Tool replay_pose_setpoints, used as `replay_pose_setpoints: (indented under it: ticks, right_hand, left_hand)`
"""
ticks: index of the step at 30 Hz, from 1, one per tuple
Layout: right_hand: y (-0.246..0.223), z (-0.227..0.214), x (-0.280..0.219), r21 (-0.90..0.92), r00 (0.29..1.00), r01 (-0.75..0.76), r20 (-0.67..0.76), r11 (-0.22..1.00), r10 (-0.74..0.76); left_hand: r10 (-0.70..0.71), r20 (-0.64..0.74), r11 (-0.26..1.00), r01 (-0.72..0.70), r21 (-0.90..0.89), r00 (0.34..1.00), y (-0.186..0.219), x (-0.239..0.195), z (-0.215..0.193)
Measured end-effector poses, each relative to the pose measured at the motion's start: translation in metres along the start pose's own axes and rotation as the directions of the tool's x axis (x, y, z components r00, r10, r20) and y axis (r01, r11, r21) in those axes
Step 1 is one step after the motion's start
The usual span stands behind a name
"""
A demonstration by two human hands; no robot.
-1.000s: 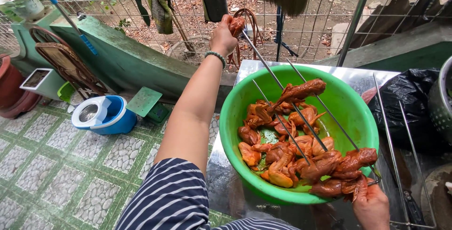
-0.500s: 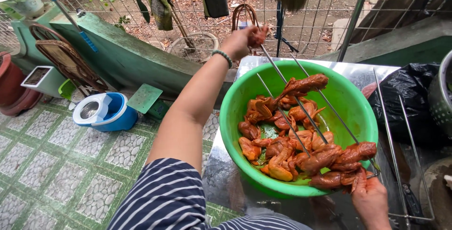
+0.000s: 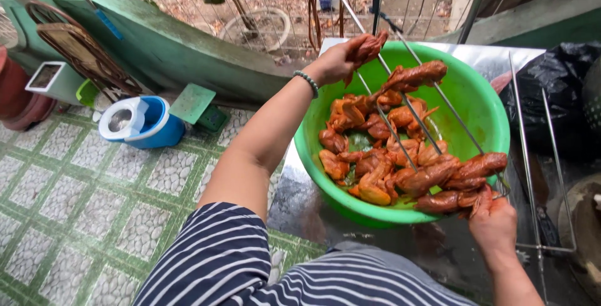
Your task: Seasoning whole plucked birds in a bowl and then skewering them onto metal rods for grilling.
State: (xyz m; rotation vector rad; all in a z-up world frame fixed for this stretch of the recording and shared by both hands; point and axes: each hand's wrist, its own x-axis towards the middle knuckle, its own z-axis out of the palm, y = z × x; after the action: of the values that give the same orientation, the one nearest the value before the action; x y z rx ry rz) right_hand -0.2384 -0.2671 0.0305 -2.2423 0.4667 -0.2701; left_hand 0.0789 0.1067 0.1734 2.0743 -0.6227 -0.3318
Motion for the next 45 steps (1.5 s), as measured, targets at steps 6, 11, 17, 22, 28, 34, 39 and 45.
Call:
replay_pose_setpoints:
  ticks: [6, 11, 17, 22, 28, 34, 39, 45]
  right_hand:
    - [-0.024, -0.005, -0.008, -0.054, 0.997, 0.052, -0.051, 0.997, -0.055]
    - [-0.032, -0.008, -0.012, 0.130, 0.999, -0.001, -0.031, 0.991, 0.005]
    - [-0.037, -0.005, -0.015, 0.120, 0.997, 0.001, -0.072, 0.993, 0.007]
    - [-0.029, 0.000, -0.016, 0.102, 0.996, -0.019, -0.081, 0.995, 0.027]
    - [-0.024, 0.002, -0.013, 0.037, 0.993, -0.022, -0.116, 0.999, 0.026]
    - [-0.012, 0.007, -0.010, -0.022, 0.992, -0.031, -0.121, 0.999, 0.028]
    - [-0.031, 0.001, -0.013, -0.026, 0.992, 0.010, -0.126, 1.000, -0.013]
    - [-0.015, 0.009, -0.012, 0.007, 0.991, -0.016, -0.132, 1.000, 0.017]
  left_hand:
    - [0.321, -0.172, 0.926, -0.271, 0.262, 0.931, 0.002, -0.008, 0.065]
    - [0.239, -0.253, 0.971, -0.222, 0.093, 0.937, -0.023, 0.002, 0.094]
    - [-0.655, -0.486, 0.662, 0.750, 0.000, 0.578, -0.055, -0.068, 0.090]
    - [-0.754, -0.126, 0.458, 0.654, 0.602, 0.644, -0.127, -0.064, 0.124]
    - [-0.837, -0.294, 0.401, 0.883, 0.244, 0.461, -0.087, -0.065, 0.146]
    - [-0.907, -0.102, 0.414, 0.818, -0.400, 0.409, -0.128, -0.064, 0.168]
    - [-0.839, 0.103, 0.196, 0.474, -0.859, 0.535, -0.197, -0.071, 0.164]
    - [-0.658, 0.027, 0.112, 0.132, -0.985, 0.753, -0.151, -0.048, 0.109]
